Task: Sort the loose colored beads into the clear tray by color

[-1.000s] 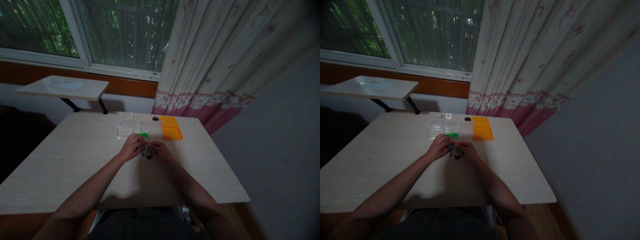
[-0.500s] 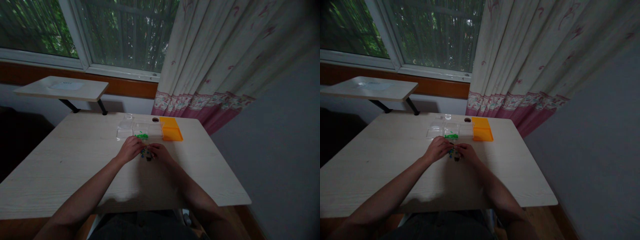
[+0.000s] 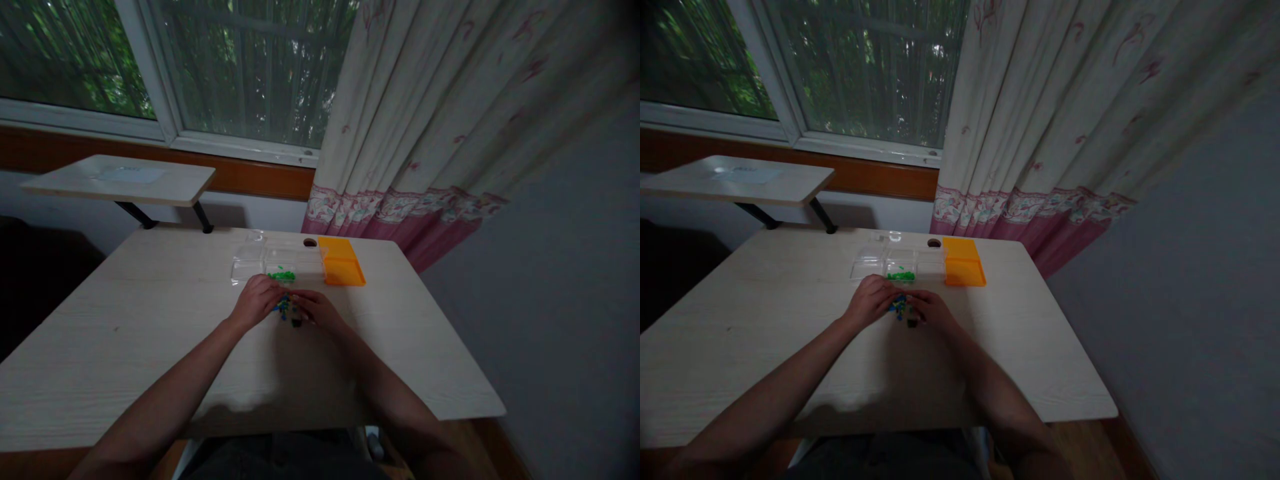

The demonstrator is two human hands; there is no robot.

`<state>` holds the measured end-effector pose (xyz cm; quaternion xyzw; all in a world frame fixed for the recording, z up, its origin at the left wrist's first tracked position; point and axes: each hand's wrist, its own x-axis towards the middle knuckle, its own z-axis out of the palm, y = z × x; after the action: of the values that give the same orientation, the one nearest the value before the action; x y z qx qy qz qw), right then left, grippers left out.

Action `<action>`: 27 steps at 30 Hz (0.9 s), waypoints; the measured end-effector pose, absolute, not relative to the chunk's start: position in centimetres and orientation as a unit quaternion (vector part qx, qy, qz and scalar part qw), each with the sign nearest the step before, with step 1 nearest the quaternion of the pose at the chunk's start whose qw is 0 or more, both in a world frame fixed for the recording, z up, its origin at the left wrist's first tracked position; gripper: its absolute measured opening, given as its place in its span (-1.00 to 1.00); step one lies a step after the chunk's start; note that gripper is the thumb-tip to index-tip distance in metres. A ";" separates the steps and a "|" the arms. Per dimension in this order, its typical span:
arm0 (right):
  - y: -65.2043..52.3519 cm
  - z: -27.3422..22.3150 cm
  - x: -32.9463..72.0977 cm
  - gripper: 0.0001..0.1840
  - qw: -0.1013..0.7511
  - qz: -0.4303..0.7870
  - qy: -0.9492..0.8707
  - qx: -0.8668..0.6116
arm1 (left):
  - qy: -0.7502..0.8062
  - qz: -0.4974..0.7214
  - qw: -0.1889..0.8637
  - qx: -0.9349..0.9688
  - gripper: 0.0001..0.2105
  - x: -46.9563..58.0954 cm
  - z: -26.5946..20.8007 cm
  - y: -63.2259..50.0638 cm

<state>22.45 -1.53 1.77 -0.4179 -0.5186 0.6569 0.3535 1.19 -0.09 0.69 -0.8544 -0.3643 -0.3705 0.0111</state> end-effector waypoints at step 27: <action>-2.0 1.4 22.0 -0.78 0.117 0.119 -0.857 -0.489 | -0.572 -0.442 0.009 -0.692 -0.79 0.5 -0.6 2.7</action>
<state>22.04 -1.99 1.36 -0.4885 -0.8565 0.1186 0.1168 0.51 2.70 -0.59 -0.6916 -0.5716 -0.4416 0.0095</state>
